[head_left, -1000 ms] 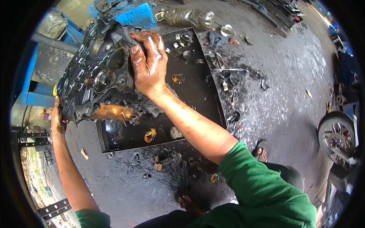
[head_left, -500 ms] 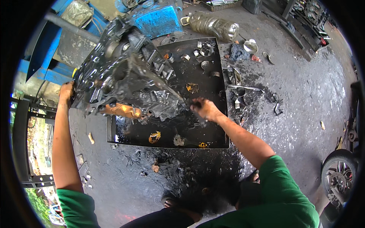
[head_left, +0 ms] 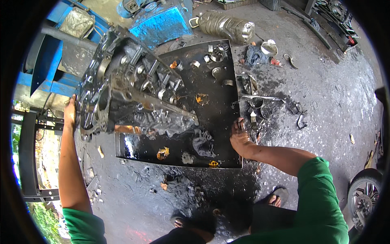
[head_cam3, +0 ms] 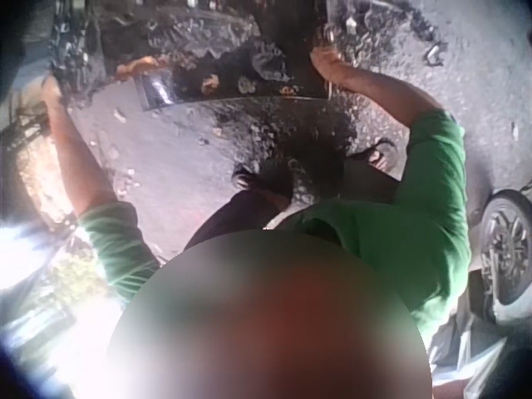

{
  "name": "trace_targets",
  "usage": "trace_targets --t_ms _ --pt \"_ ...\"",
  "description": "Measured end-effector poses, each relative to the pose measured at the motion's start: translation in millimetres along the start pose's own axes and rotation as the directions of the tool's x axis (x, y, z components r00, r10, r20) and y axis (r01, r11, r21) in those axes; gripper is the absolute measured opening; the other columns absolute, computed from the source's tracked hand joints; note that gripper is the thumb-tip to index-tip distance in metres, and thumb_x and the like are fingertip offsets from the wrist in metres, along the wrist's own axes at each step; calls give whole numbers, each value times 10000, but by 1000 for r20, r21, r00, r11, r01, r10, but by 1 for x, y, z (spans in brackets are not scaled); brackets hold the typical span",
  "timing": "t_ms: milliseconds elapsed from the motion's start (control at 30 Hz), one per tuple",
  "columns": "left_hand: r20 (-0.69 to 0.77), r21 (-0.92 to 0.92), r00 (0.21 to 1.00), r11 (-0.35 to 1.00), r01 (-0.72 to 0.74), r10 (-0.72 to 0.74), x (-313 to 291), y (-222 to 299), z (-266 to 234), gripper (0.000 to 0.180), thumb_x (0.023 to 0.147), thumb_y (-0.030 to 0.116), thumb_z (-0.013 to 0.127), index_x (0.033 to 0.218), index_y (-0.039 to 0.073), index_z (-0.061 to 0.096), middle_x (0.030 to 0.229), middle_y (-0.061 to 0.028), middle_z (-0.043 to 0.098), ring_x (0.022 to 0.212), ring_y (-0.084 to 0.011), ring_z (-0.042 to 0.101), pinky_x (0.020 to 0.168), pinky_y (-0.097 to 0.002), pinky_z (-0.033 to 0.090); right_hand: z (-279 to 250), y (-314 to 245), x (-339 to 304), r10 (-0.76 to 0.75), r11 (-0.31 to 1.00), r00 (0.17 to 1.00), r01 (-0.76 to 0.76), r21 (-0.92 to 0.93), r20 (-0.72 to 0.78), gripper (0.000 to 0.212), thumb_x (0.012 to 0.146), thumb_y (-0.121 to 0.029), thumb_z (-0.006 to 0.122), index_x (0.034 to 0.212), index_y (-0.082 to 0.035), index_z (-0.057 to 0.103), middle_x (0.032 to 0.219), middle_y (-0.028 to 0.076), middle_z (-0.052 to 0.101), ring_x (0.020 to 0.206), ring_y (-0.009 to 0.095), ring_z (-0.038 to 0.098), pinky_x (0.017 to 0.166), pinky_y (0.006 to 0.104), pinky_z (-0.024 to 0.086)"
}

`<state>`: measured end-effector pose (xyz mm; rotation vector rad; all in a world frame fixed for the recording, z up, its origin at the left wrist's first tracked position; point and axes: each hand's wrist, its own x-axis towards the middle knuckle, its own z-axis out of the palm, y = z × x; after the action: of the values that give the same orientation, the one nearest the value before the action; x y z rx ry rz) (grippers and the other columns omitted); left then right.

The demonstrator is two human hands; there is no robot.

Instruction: The person cleans a greasy engine block by hand, using a rag to wipe oil and grime from the surface. They repeatedly rub and wipe different areas of the block, occasionally adjusting their grip and repositioning the rag.

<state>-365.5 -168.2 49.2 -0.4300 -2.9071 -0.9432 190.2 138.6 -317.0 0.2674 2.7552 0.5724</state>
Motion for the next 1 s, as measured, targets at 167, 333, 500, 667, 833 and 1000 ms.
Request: trace_targets --t_ms 167,333,500,667,833,1000 --pt "37 -113 998 993 47 -43 -2 -4 1 626 972 509 525 1296 -23 582 1186 -138 648 1043 -194 583 935 -328 449 8 11 6 -53 964 998 55 260 -16 383 867 -180 555 1143 52 684 1335 307 517 1327 480 376 1088 662 262" --pt "-37 -188 996 979 -81 76 -6 -2 5 494 949 484 593 1036 7 689 831 -45 686 631 -135 627 582 -280 510 3 22 6 -45 984 996 31 177 80 459 906 -148 498 1300 73 574 1481 266 393 1399 479 287 1121 641 241" --pt "26 -188 998 980 61 -58 -11 3 0 620 915 534 620 1179 -25 663 1044 -59 683 848 -151 617 792 -315 496 -9 28 9 -94 962 984 51 268 151 490 949 -139 433 1384 81 482 1572 218 278 1422 517 212 1119 678 200" --pt "-24 -116 997 991 73 -76 -12 7 3 530 941 506 590 1036 -3 702 861 -54 679 695 -141 618 646 -305 506 -20 23 5 -56 975 996 39 221 69 506 934 -133 440 1395 74 471 1544 228 324 1358 581 270 1097 706 209" --pt "-44 -120 996 990 71 -77 -19 16 6 534 957 491 545 1008 -12 716 814 -65 699 661 -151 645 638 -312 531 -21 7 -7 11 999 1000 -11 41 17 499 895 -127 522 1349 80 524 1487 261 398 1339 550 335 1067 718 222" --pt "-59 -45 998 999 -8 5 -20 17 6 561 942 504 547 1062 -19 710 860 -75 710 698 -153 652 681 -318 533 -21 -21 -25 -340 807 936 240 539 94 421 916 -135 500 1273 74 579 1373 261 519 1340 435 417 1075 582 334"
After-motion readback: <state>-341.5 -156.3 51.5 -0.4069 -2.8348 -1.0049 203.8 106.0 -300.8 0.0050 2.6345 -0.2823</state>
